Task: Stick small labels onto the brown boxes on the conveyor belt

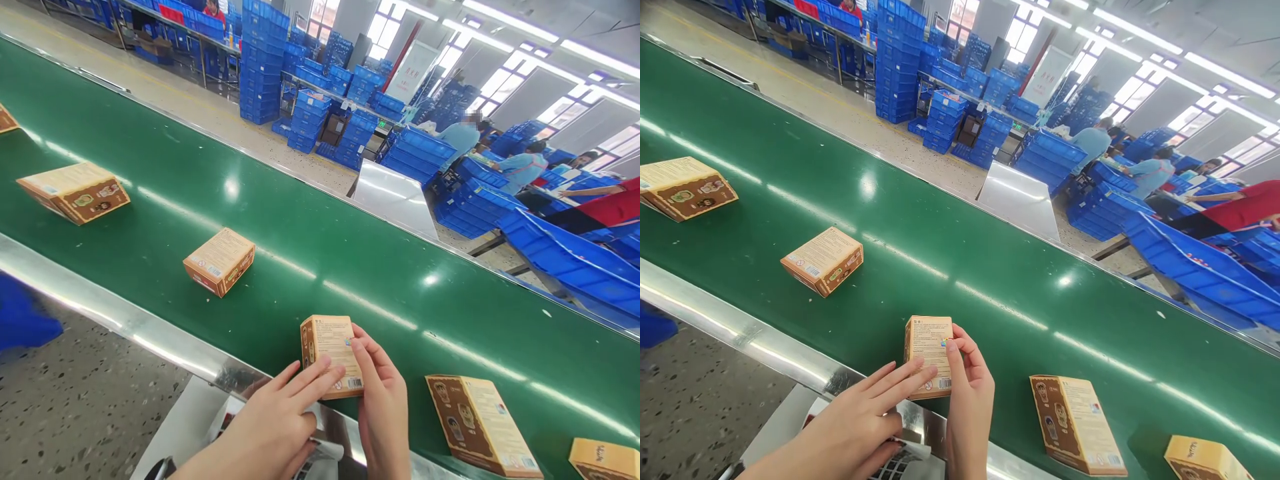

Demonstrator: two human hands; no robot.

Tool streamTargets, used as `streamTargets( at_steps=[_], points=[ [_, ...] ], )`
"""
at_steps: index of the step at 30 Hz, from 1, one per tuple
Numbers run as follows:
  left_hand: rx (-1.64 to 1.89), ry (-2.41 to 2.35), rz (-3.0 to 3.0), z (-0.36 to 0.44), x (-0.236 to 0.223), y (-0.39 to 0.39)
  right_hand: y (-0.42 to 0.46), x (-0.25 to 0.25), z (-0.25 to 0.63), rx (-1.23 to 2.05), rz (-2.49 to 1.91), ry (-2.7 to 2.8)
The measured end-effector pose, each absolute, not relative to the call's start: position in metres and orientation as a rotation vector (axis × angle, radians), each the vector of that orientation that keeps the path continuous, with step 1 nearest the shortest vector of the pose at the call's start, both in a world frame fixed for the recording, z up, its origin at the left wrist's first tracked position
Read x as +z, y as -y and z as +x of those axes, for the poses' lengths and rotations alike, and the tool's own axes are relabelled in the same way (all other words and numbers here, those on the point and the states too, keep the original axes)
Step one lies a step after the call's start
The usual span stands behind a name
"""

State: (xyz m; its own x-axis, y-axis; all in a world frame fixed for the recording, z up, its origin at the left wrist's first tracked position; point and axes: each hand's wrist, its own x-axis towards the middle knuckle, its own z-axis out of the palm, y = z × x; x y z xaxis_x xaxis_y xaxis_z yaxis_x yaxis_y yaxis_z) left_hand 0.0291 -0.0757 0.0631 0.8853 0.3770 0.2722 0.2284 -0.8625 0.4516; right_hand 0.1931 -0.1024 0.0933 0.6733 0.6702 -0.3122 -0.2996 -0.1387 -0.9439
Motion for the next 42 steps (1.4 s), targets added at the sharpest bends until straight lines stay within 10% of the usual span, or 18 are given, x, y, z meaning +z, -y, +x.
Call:
streamTargets(
  at_steps=[31, 42],
  points=[
    [0.532, -0.378, 2.411, 0.043, 0.078, 0.083, 0.111, 0.121, 0.249, 0.079, -2.056, 0.734],
    [0.238, -0.997, 1.85, -0.031, 0.103, 0.077, -0.014, 0.104, 0.185, 0.962, -1.53, 1.393]
  ],
)
